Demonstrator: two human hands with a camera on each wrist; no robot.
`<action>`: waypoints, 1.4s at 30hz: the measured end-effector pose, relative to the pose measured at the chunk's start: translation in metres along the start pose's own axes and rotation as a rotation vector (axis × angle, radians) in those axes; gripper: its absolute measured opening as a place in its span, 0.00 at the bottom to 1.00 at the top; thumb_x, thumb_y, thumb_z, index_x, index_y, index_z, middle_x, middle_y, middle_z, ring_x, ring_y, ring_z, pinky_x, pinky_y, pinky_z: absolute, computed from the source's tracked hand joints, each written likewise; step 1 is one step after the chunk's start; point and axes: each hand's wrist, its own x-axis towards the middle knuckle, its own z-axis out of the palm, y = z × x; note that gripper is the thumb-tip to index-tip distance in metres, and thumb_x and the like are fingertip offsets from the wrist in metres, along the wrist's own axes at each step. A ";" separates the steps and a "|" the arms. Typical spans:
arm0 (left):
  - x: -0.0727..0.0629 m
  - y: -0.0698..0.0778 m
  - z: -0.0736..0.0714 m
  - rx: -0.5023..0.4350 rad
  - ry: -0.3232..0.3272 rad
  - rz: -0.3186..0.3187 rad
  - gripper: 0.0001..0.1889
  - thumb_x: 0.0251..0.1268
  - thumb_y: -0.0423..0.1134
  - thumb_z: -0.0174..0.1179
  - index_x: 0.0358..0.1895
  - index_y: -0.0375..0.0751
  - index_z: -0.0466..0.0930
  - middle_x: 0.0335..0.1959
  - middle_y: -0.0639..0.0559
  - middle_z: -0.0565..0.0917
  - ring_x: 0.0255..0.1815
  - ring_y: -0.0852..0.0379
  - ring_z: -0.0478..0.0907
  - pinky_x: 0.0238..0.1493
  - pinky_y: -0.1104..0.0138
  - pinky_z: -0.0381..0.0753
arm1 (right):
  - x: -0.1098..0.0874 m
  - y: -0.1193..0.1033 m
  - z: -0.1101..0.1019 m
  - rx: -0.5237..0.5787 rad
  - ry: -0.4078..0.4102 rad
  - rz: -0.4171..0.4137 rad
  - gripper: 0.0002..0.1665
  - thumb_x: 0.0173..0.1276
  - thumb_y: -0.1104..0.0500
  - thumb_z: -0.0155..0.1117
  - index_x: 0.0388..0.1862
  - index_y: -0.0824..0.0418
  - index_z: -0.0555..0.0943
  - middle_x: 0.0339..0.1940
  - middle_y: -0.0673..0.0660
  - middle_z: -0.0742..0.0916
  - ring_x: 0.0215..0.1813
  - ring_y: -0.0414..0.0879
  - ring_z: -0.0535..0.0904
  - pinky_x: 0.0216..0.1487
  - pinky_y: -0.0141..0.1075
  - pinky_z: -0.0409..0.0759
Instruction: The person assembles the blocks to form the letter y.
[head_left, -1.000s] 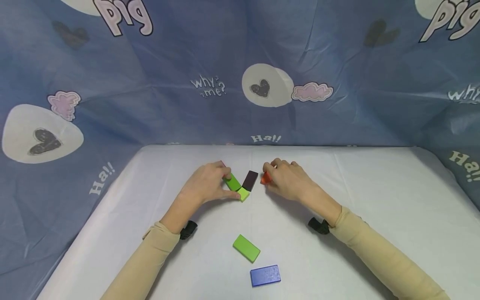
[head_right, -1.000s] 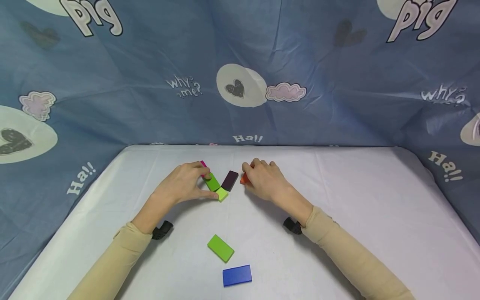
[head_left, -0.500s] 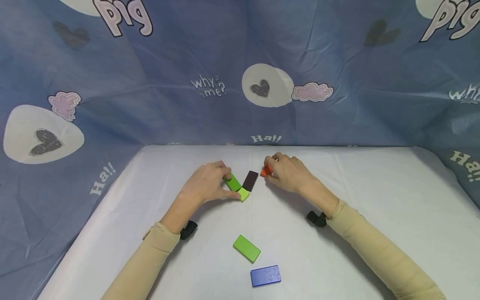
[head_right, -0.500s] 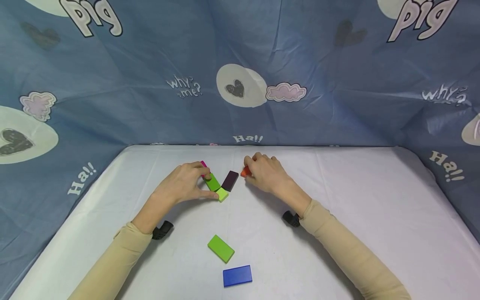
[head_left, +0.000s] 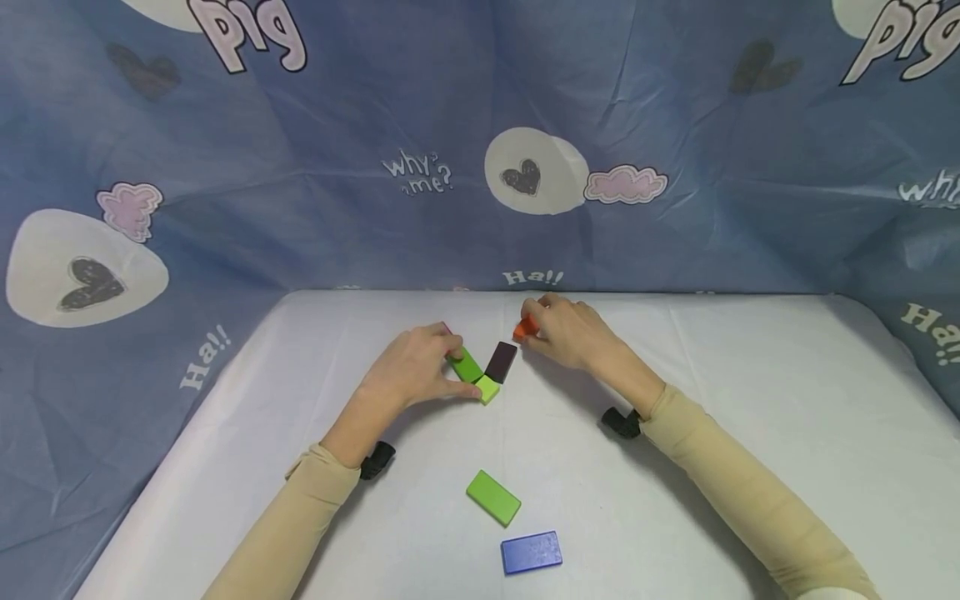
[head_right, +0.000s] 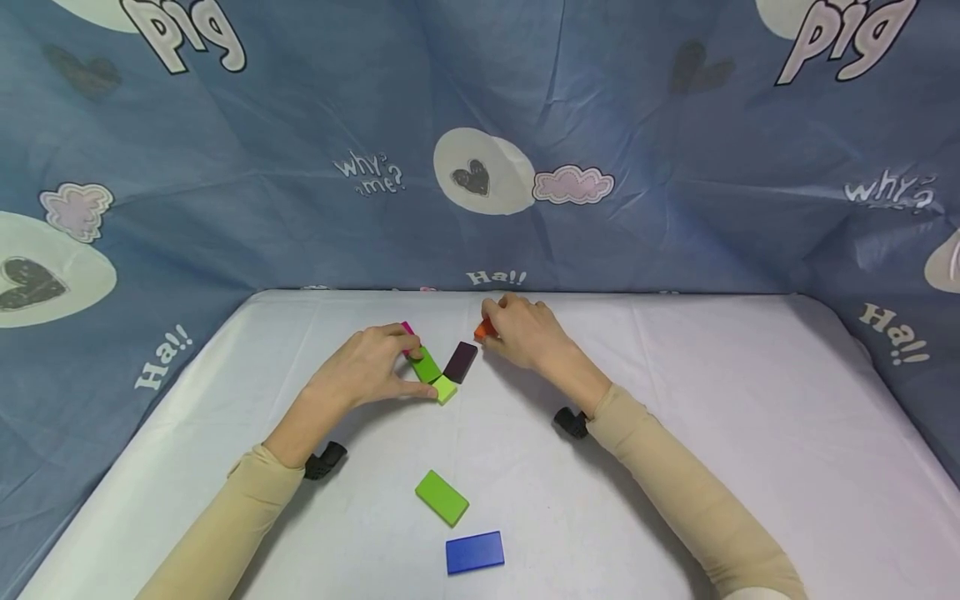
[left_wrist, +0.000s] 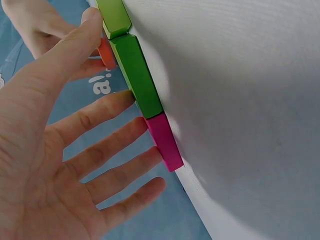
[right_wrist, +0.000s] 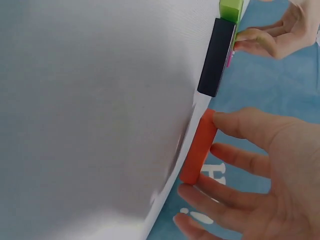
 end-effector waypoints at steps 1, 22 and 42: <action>0.000 0.000 0.000 0.000 -0.002 -0.002 0.33 0.48 0.71 0.80 0.43 0.45 0.88 0.44 0.50 0.87 0.35 0.58 0.78 0.45 0.59 0.85 | 0.002 -0.001 -0.001 0.004 -0.003 0.002 0.15 0.74 0.50 0.73 0.52 0.55 0.82 0.54 0.61 0.88 0.47 0.55 0.87 0.46 0.53 0.86; 0.000 -0.001 0.001 0.007 -0.011 -0.003 0.33 0.49 0.71 0.80 0.43 0.46 0.88 0.44 0.51 0.86 0.35 0.58 0.78 0.44 0.61 0.85 | 0.012 -0.005 0.004 0.075 -0.076 -0.002 0.17 0.76 0.53 0.73 0.58 0.55 0.83 0.64 0.64 0.86 0.58 0.58 0.88 0.57 0.54 0.87; 0.001 -0.001 0.003 0.018 -0.007 -0.014 0.33 0.48 0.71 0.80 0.43 0.47 0.88 0.43 0.52 0.86 0.34 0.59 0.77 0.42 0.62 0.84 | 0.012 -0.007 0.003 0.129 -0.096 -0.062 0.18 0.79 0.61 0.67 0.64 0.58 0.85 0.62 0.61 0.89 0.64 0.58 0.86 0.65 0.53 0.86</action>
